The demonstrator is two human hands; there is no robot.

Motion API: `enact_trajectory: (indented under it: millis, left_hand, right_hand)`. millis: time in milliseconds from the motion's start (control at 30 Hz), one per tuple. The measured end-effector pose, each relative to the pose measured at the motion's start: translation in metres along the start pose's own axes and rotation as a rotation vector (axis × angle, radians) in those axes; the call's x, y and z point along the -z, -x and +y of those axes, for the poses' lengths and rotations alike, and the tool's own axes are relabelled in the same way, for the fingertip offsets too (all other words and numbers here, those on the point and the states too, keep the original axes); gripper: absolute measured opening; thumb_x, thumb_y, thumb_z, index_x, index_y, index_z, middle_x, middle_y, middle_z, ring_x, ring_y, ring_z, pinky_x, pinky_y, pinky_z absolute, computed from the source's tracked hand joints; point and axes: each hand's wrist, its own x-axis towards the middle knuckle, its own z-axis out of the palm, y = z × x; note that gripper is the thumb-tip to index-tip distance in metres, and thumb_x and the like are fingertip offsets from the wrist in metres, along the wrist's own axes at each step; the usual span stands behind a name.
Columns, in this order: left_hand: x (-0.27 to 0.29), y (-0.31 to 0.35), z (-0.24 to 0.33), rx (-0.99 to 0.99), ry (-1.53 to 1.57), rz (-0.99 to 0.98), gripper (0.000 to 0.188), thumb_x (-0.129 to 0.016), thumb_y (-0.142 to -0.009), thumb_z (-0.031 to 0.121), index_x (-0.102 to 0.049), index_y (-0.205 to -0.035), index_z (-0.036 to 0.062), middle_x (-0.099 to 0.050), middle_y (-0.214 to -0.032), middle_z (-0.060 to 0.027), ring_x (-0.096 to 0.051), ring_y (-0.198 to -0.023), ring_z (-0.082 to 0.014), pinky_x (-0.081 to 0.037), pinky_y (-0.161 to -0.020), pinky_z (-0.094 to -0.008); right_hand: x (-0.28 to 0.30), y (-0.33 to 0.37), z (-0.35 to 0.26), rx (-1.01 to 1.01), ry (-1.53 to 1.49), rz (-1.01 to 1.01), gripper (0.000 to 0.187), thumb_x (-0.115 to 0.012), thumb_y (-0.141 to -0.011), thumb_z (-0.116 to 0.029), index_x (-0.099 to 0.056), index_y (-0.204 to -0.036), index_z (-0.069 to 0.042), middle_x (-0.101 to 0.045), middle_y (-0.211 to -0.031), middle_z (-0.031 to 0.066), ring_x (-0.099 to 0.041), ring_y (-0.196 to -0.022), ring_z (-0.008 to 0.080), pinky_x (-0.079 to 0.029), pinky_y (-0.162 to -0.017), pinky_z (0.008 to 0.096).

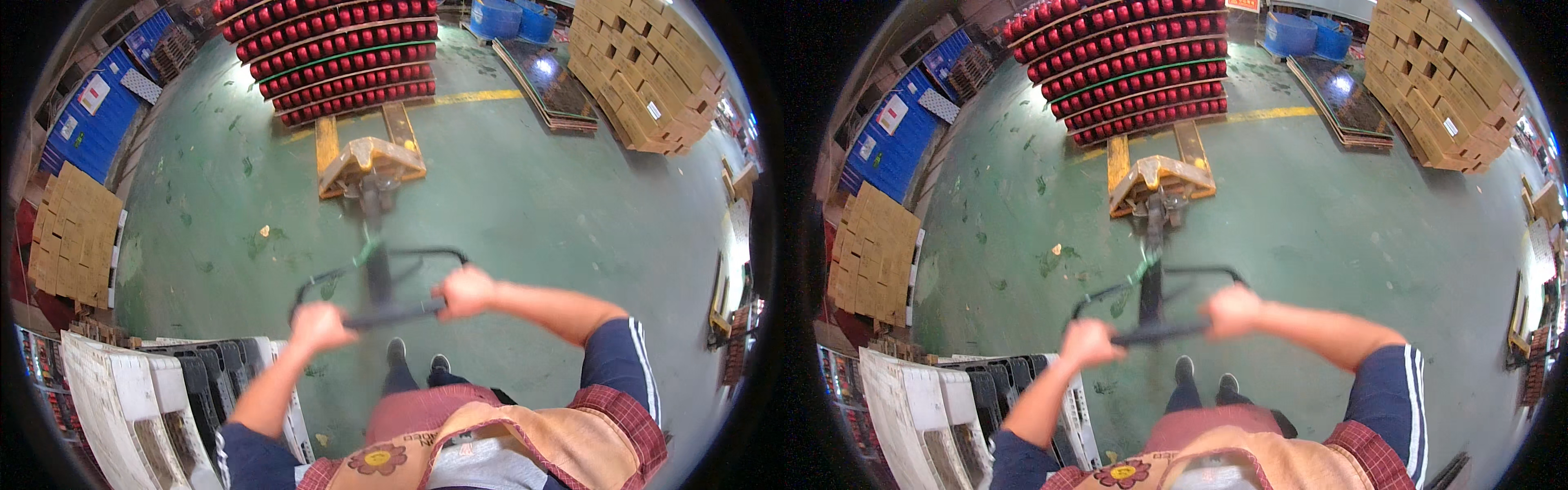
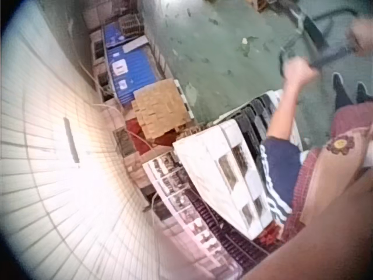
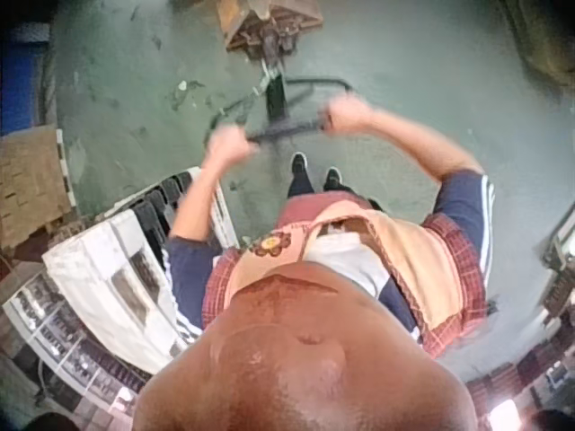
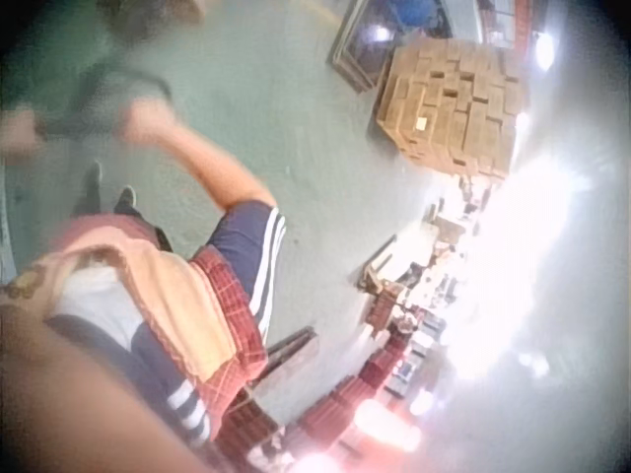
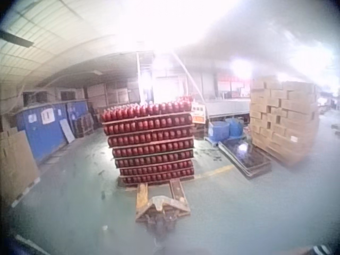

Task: The person moves a pallet jack to transport a stack of red cylinders, then manually picks up and places red cylinders onto a metal rack. The person also handles a white bucket and a blue cloth while arranging the cylinders.

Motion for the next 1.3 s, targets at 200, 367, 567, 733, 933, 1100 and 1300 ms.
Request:
enact_trajectory:
  millis: [200, 367, 567, 733, 933, 1100, 1300]
  left_hand:
    - [0.039, -0.001, 0.006, 0.041, -0.002, 0.135, 0.042, -0.068, -0.064, 0.055, -0.073, -0.079, 0.0152, -0.069, -0.077, -0.0122, -0.068, -0.078, -0.0304, -0.054, -0.069, -0.0432]
    - [-0.207, 0.021, 0.053, 0.119, 0.145, -0.177, 0.036, -0.065, -0.073, 0.049, -0.072, -0.095, 0.0213, -0.071, -0.084, -0.0114, -0.069, -0.081, -0.0316, -0.054, -0.073, -0.0466]
    - [-0.375, -0.026, 0.068, 0.124, 0.188, -0.525, 0.051, -0.065, -0.075, 0.057, -0.070, -0.108, 0.0184, -0.070, -0.105, -0.0110, -0.066, -0.101, -0.0278, -0.046, -0.088, -0.0445]
    - [-0.244, -0.018, 0.039, -0.134, 0.275, -0.668, 0.070, -0.065, -0.071, 0.068, -0.065, -0.118, 0.0166, -0.068, -0.110, -0.0137, -0.063, -0.103, -0.0330, -0.048, -0.084, -0.0462]
    - [0.088, -0.039, -0.024, -0.041, 0.208, -0.236, 0.055, -0.070, -0.068, 0.056, -0.072, -0.091, 0.0066, -0.068, -0.075, -0.0127, -0.066, -0.071, -0.0252, -0.052, -0.065, -0.0412]
    - [0.140, -0.045, -0.016, -0.141, 0.173, -0.208, 0.047, -0.070, -0.069, 0.054, -0.069, -0.090, 0.0114, -0.066, -0.071, -0.0073, -0.064, -0.067, -0.0219, -0.051, -0.063, -0.0392]
    - [-0.067, 0.004, 0.025, -0.090, 0.169, -0.317, 0.054, -0.060, -0.073, 0.062, -0.070, -0.107, 0.0209, -0.071, -0.090, -0.0113, -0.069, -0.085, -0.0320, -0.054, -0.074, -0.0440]
  right_hand:
    - [0.044, -0.004, -0.004, 0.006, 0.006, 0.002, 0.031, -0.067, -0.071, -0.039, -0.065, -0.084, -0.010, -0.065, -0.073, 0.0144, -0.065, -0.072, 0.0348, -0.052, -0.065, 0.0482]
    - [-0.215, 0.016, 0.004, 0.010, -0.091, -0.248, 0.033, -0.066, -0.077, -0.037, -0.062, -0.098, -0.012, -0.067, -0.072, 0.0141, -0.067, -0.069, 0.0338, -0.053, -0.058, 0.0474]
    - [-0.397, -0.021, 0.040, -0.065, -0.071, -0.408, 0.037, -0.066, -0.077, -0.045, -0.064, -0.103, -0.019, -0.071, -0.089, 0.0105, -0.068, -0.087, 0.0323, -0.053, -0.069, 0.0465]
    - [-0.260, -0.009, 0.018, -0.015, -0.015, -0.570, 0.049, -0.065, -0.077, -0.057, -0.065, -0.108, -0.019, -0.070, -0.096, 0.0116, -0.067, -0.092, 0.0334, -0.053, -0.073, 0.0466]
    - [0.087, -0.043, 0.010, -0.089, -0.121, -0.287, 0.040, -0.070, -0.075, -0.045, -0.067, -0.086, -0.007, -0.066, -0.069, 0.0111, -0.065, -0.061, 0.0240, -0.052, -0.059, 0.0389]
    - [0.138, -0.043, -0.002, -0.059, -0.058, -0.253, 0.035, -0.066, -0.075, -0.040, -0.067, -0.080, -0.006, -0.066, -0.069, 0.0090, -0.066, -0.065, 0.0229, -0.053, -0.062, 0.0400]
    - [-0.063, 0.004, -0.010, 0.010, -0.069, -0.404, 0.034, -0.063, -0.079, -0.040, -0.067, -0.096, -0.011, -0.069, -0.086, 0.0159, -0.067, -0.084, 0.0350, -0.054, -0.072, 0.0480]
